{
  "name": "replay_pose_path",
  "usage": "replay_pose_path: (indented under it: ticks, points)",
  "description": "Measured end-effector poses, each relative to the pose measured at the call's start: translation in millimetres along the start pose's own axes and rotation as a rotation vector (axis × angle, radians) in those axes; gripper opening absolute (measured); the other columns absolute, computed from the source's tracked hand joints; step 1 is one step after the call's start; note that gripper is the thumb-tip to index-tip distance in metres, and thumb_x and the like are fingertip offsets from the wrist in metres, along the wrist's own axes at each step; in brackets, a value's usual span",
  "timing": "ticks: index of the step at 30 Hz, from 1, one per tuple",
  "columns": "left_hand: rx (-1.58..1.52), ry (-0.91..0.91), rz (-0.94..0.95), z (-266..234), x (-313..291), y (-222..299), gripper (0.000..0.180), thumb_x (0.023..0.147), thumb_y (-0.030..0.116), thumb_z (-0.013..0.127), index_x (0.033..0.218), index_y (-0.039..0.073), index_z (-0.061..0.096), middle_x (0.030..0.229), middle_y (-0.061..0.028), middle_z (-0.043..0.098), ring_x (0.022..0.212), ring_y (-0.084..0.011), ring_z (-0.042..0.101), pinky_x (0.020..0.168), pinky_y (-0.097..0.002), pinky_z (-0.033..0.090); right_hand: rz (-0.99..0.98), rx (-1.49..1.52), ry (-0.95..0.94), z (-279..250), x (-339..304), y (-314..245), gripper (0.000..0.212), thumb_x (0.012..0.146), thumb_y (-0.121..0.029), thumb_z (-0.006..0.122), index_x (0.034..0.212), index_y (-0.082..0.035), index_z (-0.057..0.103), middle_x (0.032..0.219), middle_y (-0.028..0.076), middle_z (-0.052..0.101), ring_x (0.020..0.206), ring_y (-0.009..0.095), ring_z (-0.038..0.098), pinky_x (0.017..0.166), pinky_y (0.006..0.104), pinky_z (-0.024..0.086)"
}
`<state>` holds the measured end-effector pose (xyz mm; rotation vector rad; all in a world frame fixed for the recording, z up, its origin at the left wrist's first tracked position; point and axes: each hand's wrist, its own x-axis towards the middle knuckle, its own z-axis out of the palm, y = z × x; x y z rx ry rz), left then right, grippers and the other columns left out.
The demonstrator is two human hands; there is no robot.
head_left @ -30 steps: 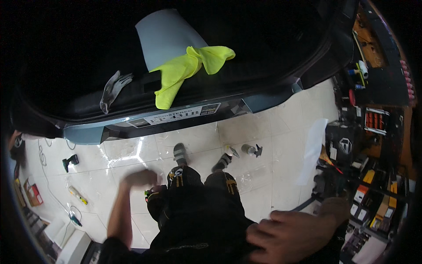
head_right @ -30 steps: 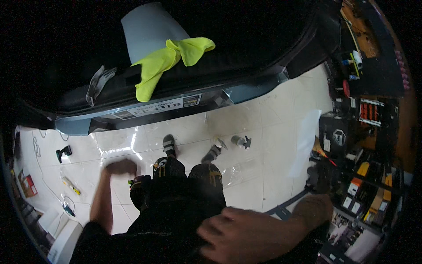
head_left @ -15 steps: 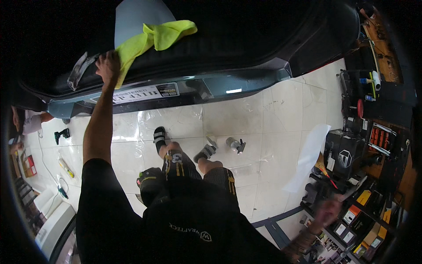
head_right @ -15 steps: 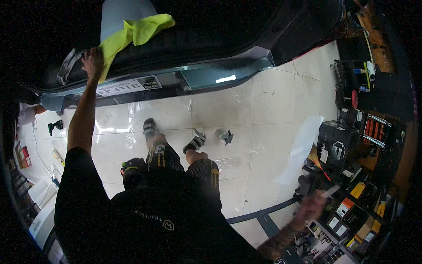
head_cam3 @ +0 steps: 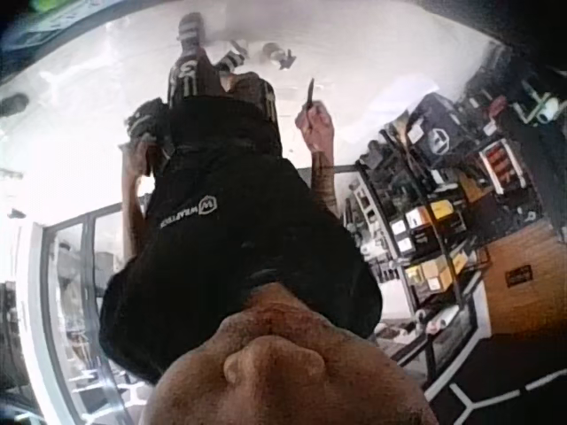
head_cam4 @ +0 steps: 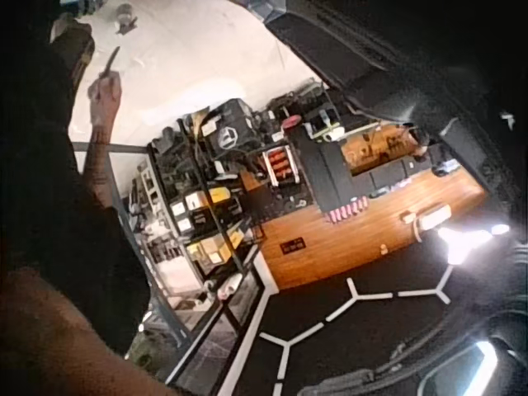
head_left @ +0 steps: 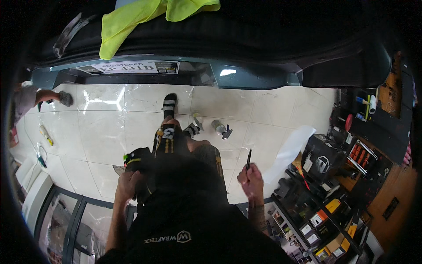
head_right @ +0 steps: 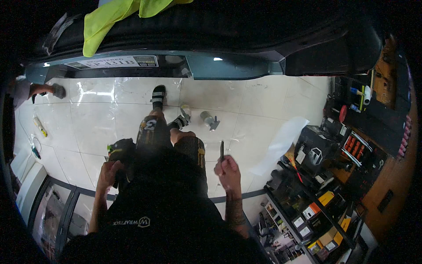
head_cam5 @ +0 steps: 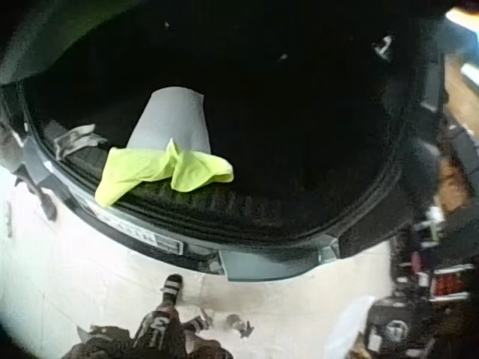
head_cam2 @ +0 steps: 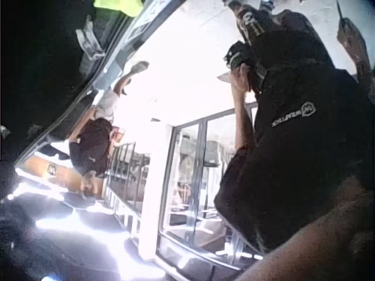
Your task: The person applies a transparent protective film to the rear bumper of a dark grey car. They use a spray bottle to wet the surface and a squeegee to smooth the film, removing air bubbles and excess liquid. The person also uses a knife to trim the film edges and a cloth to wipe the surface.
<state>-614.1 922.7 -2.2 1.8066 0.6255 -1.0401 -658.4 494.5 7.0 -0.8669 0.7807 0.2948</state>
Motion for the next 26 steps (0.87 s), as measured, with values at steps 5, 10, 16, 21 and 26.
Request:
replay_pose_path:
  ticks: [5,10,16,21,26]
  points:
    - [0.409,0.209,0.192,20,10,-10,0.035,0.096,0.023,0.048,0.085,-0.009,0.056,0.089,-0.0326,0.056,0.083,-0.0522,0.053,0.071,-0.0548,0.043,0.186,-0.459,-0.277,64,76,-74,0.028,0.094,-0.025,0.057,0.109,-0.003,0.048,0.078,0.008,0.061,0.061,0.014,0.054,0.057,0.0252,0.041]
    - [0.563,-0.104,0.107,-19,-4,44,0.017,0.089,0.016,0.055,0.087,0.002,0.064,0.085,-0.0239,0.064,0.082,-0.0400,0.062,0.068,-0.0468,0.047,0.054,-0.895,-0.378,83,151,-130,0.025,0.096,-0.019,0.052,0.114,-0.001,0.047,0.090,0.011,0.063,0.062,0.008,0.047,0.059,0.0210,0.039]
    - [0.136,-0.093,0.429,36,131,122,0.018,0.088,0.015,0.062,0.091,-0.002,0.070,0.082,-0.0166,0.069,0.076,-0.0291,0.067,0.073,-0.0375,0.051,-0.094,-1.345,-0.498,105,234,-177,0.017,0.096,-0.015,0.051,0.102,0.001,0.054,0.073,0.005,0.059,0.058,0.005,0.043,0.052,0.0202,0.037]
    - [-0.217,0.202,0.984,138,223,183,0.025,0.093,0.017,0.055,0.114,0.004,0.062,0.120,-0.0114,0.058,0.100,-0.0249,0.061,0.084,-0.0396,0.052,-0.313,-1.749,-0.853,141,282,-199,0.016,0.093,-0.018,0.059,0.090,-0.003,0.059,0.065,0.001,0.056,0.058,0.006,0.051,0.052,0.0221,0.042]
    - [-0.348,0.244,1.123,167,258,191,0.033,0.093,0.023,0.057,0.123,0.008,0.058,0.129,-0.0133,0.052,0.112,-0.0263,0.056,0.091,-0.0372,0.049,-0.410,-2.077,-1.048,174,314,-219,0.013,0.092,-0.020,0.061,0.089,-0.007,0.063,0.064,0.002,0.058,0.055,0.009,0.053,0.050,0.0250,0.042]
